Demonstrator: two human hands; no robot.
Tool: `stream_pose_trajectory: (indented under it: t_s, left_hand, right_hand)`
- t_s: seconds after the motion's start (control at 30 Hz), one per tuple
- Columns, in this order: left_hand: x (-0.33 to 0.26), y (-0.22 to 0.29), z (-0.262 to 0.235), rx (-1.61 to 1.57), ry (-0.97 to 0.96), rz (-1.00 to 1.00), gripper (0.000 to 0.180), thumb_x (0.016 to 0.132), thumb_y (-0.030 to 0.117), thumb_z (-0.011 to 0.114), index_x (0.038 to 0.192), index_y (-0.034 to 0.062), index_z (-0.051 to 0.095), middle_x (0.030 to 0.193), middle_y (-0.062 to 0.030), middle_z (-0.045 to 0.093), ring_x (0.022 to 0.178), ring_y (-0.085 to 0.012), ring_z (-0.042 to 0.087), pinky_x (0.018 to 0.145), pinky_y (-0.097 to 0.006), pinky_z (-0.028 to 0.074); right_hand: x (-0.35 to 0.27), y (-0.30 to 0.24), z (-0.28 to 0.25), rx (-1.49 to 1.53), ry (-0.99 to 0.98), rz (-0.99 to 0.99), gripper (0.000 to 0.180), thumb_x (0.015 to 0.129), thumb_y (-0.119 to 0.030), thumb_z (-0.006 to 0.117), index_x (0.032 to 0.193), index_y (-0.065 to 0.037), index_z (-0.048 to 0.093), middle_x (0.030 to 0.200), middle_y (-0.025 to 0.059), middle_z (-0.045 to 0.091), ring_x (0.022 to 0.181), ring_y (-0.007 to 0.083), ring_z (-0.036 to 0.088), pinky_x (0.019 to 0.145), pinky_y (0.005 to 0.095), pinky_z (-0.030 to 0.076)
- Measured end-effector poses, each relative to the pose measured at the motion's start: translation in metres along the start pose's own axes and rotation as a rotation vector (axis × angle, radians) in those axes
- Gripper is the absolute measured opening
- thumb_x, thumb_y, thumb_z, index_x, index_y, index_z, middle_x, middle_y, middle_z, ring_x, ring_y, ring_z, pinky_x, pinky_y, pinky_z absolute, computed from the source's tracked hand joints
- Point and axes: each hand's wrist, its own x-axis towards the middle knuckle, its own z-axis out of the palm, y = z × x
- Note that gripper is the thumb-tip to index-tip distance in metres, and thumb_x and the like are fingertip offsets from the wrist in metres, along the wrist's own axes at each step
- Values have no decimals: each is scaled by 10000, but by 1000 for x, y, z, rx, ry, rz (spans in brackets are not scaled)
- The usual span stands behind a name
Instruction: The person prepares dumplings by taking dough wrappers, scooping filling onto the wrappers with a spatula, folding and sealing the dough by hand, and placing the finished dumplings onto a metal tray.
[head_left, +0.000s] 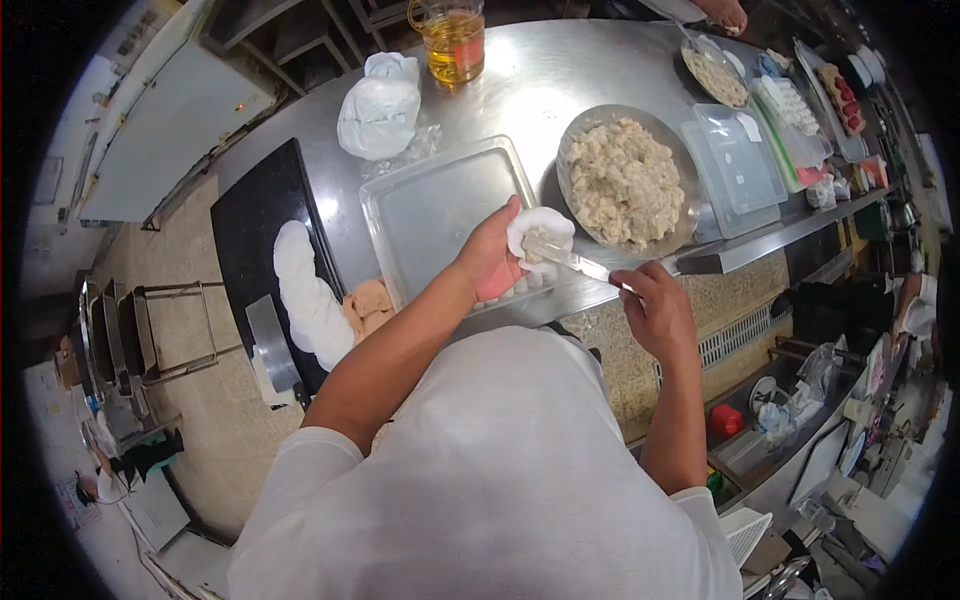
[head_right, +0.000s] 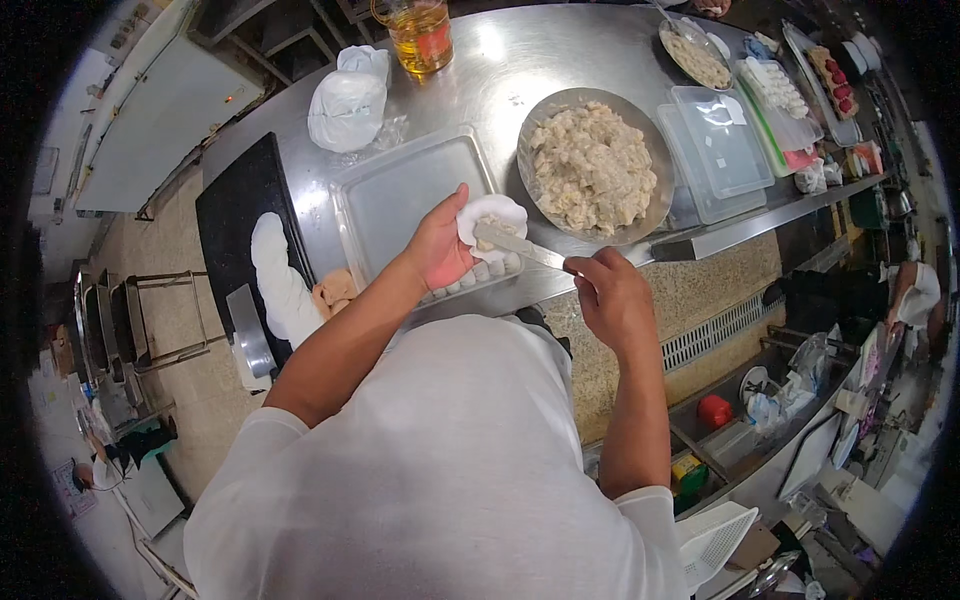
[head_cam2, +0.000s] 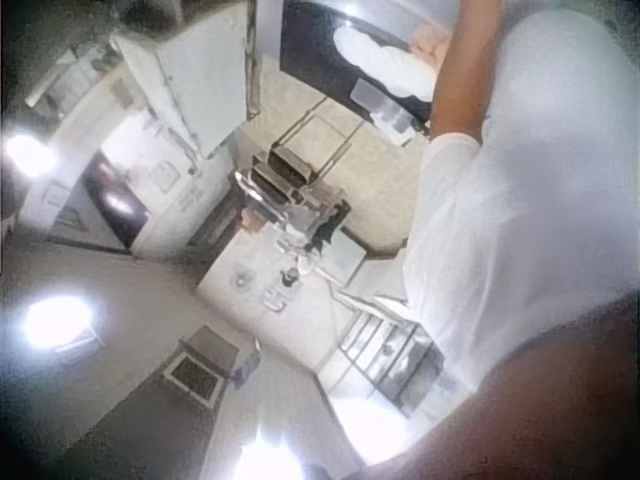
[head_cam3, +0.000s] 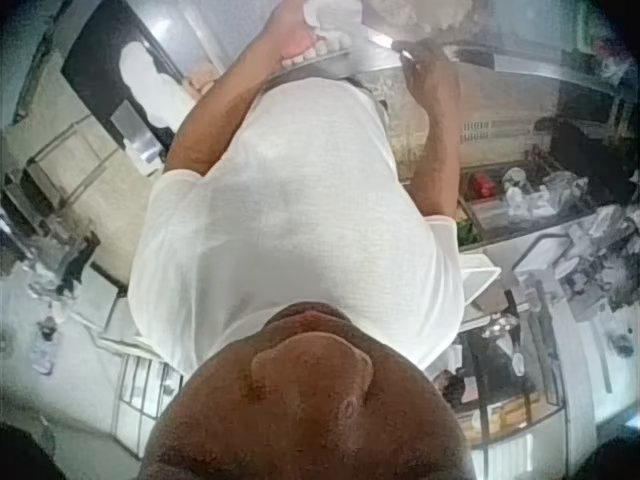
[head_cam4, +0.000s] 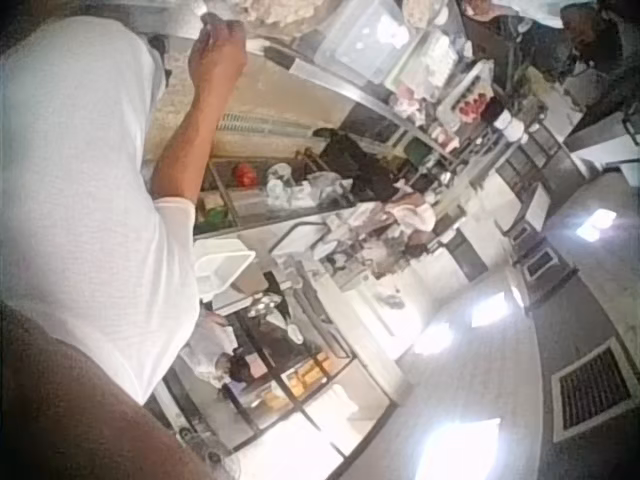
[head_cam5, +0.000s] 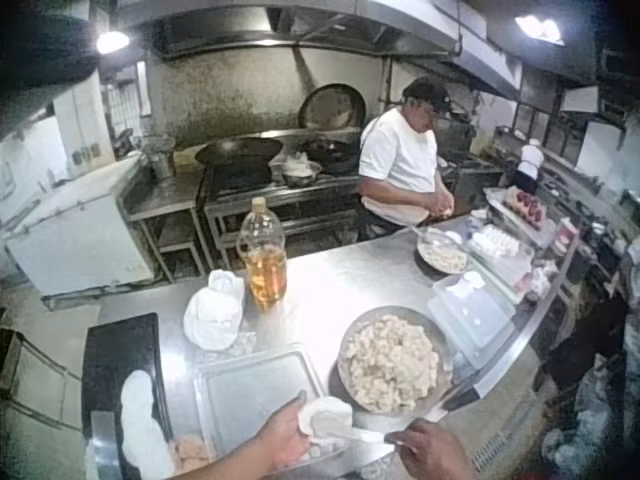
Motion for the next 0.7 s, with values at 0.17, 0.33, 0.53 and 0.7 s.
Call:
stream_pose_trajectory:
  t_s: [0.17,0.33,0.53,0.7]
  left_hand:
    - [-6,-9,0,-70,115,6,661,1051,523,372,1343,-51,522,1312,-193,613,1219,-316,599,1076,-436,445]
    - [-10,-14,-5,-90,125,14,691,1050,526,362,1361,-75,504,1337,-203,602,1237,-330,588,1093,-432,429]
    - [-3,-15,-12,-97,197,109,607,1044,495,410,1312,-32,549,1272,-164,640,1173,-305,615,1039,-438,461]
    - [-7,-15,-8,-68,221,79,591,1043,485,414,1315,-21,551,1255,-162,648,1151,-300,625,1028,-429,467]
  right_hand:
    - [-7,-5,4,-90,96,-99,241,787,-19,692,994,-131,745,855,100,636,772,314,650,669,429,525]
    - [-8,-12,-12,-154,44,-22,242,802,-30,676,1014,-127,742,854,115,640,797,341,653,693,447,526]
    - [4,37,-5,-295,114,171,228,863,-91,616,1064,-106,724,979,170,689,885,388,672,761,477,538]
    - [2,42,-14,-351,-18,144,201,864,-83,605,1014,-83,739,944,180,686,883,392,667,758,474,532]
